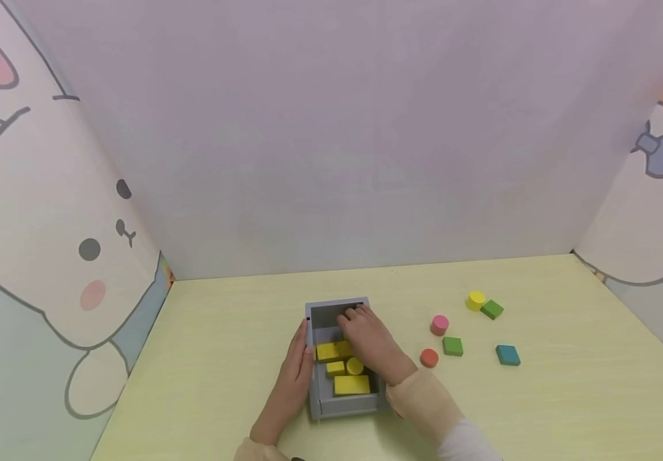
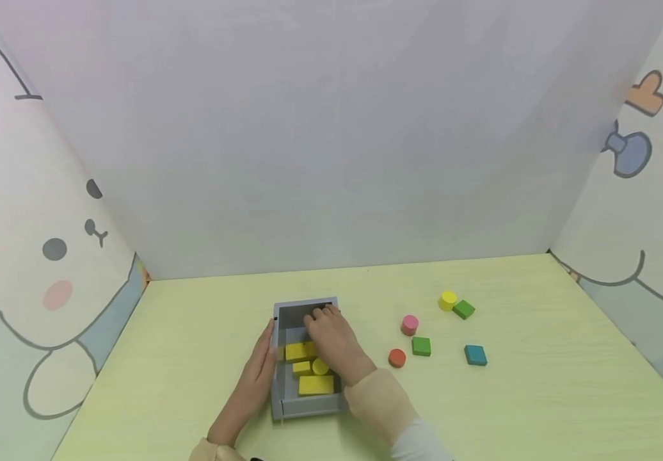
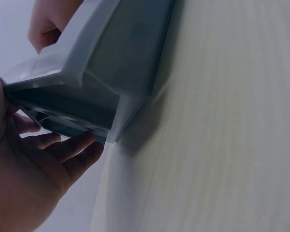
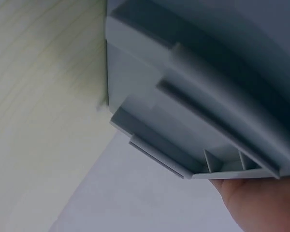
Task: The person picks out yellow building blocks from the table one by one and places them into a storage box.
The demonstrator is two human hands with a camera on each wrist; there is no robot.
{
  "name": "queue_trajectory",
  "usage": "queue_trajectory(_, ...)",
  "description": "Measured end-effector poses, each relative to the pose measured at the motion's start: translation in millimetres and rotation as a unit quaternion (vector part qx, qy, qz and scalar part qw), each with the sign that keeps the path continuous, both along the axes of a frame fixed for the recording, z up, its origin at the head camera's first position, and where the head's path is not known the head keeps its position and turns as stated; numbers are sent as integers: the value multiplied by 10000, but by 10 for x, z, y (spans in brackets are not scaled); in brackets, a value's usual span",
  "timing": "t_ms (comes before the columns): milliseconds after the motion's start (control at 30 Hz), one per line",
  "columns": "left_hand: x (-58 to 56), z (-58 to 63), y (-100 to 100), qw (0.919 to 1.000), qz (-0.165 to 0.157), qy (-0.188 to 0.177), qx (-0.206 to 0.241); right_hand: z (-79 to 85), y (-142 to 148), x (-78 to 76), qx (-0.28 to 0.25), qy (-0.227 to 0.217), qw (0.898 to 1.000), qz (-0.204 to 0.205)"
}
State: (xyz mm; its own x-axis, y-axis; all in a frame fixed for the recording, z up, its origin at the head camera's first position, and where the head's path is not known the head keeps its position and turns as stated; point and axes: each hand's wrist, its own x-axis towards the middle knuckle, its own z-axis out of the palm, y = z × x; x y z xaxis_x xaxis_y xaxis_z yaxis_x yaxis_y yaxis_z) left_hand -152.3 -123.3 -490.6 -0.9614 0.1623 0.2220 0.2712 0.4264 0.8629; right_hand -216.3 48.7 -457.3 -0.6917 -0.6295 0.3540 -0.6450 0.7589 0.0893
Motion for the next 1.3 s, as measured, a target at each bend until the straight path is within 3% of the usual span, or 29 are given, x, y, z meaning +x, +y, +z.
queue_trajectory(300,13,16,7,9999,54,-146,-20,79,51,57,-274,285,9992,48)
queue_trajectory(667,-1,-14,6,10000,5,34,-1,242,231,145,-387,408,9984,-107)
queue_trajectory(933,-13,-26,0,10000,25,76,23,234,380,111,-664,854,9940,-171)
queue_trajectory(1300,-8,-28,-1,10000,37,9,-83,192,579,63,-726,618,9935,-613)
